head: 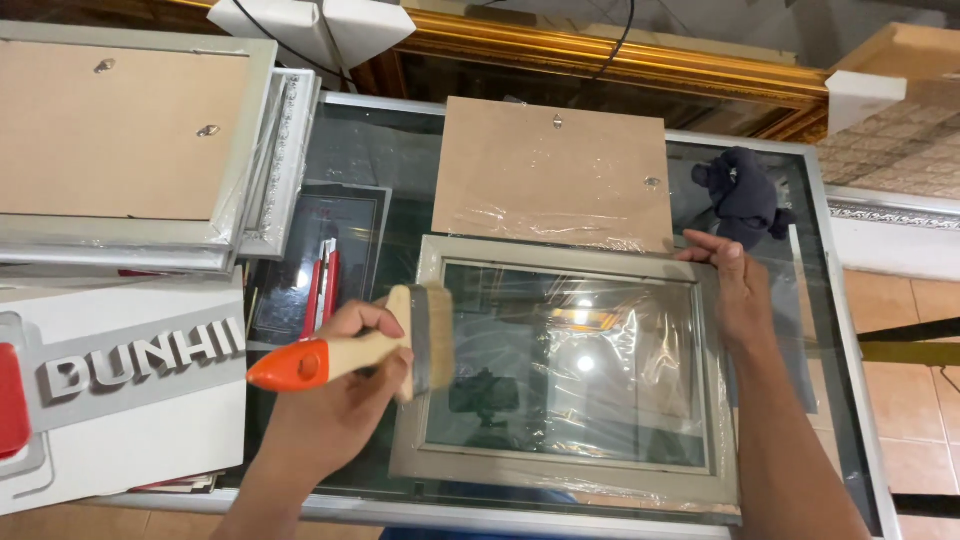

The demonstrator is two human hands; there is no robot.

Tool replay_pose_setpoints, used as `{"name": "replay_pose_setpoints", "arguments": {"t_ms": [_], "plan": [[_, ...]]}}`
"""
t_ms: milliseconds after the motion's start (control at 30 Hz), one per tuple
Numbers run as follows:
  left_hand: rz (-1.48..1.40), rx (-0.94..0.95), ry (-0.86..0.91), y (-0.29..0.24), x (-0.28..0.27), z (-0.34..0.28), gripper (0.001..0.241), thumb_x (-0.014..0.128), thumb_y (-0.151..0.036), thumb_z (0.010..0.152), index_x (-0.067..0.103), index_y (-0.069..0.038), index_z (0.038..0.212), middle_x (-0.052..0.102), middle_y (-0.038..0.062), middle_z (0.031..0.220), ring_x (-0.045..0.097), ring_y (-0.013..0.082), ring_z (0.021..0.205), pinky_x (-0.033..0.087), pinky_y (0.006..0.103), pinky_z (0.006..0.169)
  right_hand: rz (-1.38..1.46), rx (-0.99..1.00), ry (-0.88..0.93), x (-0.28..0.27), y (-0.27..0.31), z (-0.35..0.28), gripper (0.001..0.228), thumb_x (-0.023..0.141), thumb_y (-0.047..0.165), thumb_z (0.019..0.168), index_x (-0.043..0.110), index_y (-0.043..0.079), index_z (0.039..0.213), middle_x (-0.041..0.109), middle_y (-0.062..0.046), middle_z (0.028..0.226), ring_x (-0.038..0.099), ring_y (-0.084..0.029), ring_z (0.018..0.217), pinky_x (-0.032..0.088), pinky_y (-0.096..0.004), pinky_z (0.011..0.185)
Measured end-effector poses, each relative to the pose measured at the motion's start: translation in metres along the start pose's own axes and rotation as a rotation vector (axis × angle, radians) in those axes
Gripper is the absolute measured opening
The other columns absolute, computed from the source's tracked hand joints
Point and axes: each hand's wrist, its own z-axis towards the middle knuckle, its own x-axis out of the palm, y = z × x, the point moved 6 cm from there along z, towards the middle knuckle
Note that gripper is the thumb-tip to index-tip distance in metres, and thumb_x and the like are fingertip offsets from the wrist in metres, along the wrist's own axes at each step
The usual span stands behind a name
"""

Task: Framing a piece of artwork by cleaning the glass and assembling the frame components.

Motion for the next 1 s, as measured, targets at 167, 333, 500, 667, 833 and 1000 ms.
{"name": "replay_pose_setpoints", "arguments": {"t_ms": [167, 333, 500, 667, 833, 1000], "plan": [[-0.168, 0.062, 0.303, -0.006, 0.112, -0.007, 0.018, 0.069, -0.006, 0.091, 0.058, -0.008, 0.105, 0.066, 0.005, 0.082, 0.058, 0.0121, 0.06, 0.047, 0.0284, 0.051, 0.027, 0.015, -0.005, 0.0, 0.001, -0.001, 0.062, 0.03, 0.042, 0.113, 0.06, -0.008, 0.135, 0.068, -0.016, 0.111, 0.062, -0.022, 0.099, 0.049, -0.031, 0.092], [-0.223, 0.26, 0.536, -0.054, 0.21, -0.009, 0.023, 0.066, -0.01, 0.087, 0.059, -0.006, 0.108, 0.066, 0.008, 0.103, 0.063, 0.0195, 0.072, 0.052, 0.0335, 0.063, 0.034, 0.012, -0.001, -0.001, -0.006, 0.001, 0.067, 0.031, 0.047, 0.112, 0.061, -0.007, 0.134, 0.068, -0.016, 0.11, 0.062, -0.021, 0.1, 0.049, -0.031, 0.094], [-0.046, -0.02, 0.728, -0.049, 0.217, -0.009, 0.031, 0.06, -0.006, 0.088, 0.059, -0.016, 0.118, 0.067, 0.004, 0.073, 0.067, 0.0166, 0.057, 0.049, 0.029, 0.047, 0.056, -0.003, 0.0, 0.0, -0.003, 0.001, 0.062, 0.033, 0.043, 0.113, 0.062, -0.008, 0.133, 0.069, -0.015, 0.109, 0.063, -0.019, 0.098, 0.05, -0.029, 0.092], [0.259, -0.102, 0.547, -0.032, 0.109, -0.004, 0.025, 0.067, -0.009, 0.08, 0.068, -0.019, 0.103, 0.076, -0.001, 0.089, 0.07, 0.0138, 0.07, 0.055, 0.0309, 0.064, 0.069, 0.001, 0.007, 0.0, -0.006, 0.001, 0.064, 0.035, 0.046, 0.112, 0.061, -0.008, 0.133, 0.068, -0.015, 0.109, 0.062, -0.019, 0.098, 0.048, -0.029, 0.092], [0.588, -0.334, 0.381, -0.049, 0.016, 0.008, 0.027, 0.065, -0.01, 0.08, 0.077, -0.023, 0.099, 0.079, -0.004, 0.077, 0.069, 0.0109, 0.065, 0.054, 0.0266, 0.064, 0.078, 0.008, 0.009, 0.001, -0.008, 0.001, 0.064, 0.036, 0.047, 0.112, 0.061, -0.008, 0.134, 0.068, -0.015, 0.108, 0.062, -0.019, 0.098, 0.049, -0.029, 0.092], [0.583, -0.207, 0.736, -0.062, 0.051, 0.019, 0.041, 0.068, -0.015, 0.076, 0.084, -0.02, 0.114, 0.079, 0.02, 0.115, 0.073, 0.0433, 0.111, 0.06, 0.0482, 0.091, -0.117, -0.091, -0.03, 0.0, -0.008, 0.002, 0.056, 0.032, 0.042, 0.119, 0.072, 0.005, 0.132, 0.074, -0.013, 0.1, 0.065, -0.022, 0.091, 0.049, -0.038, 0.089]]}}
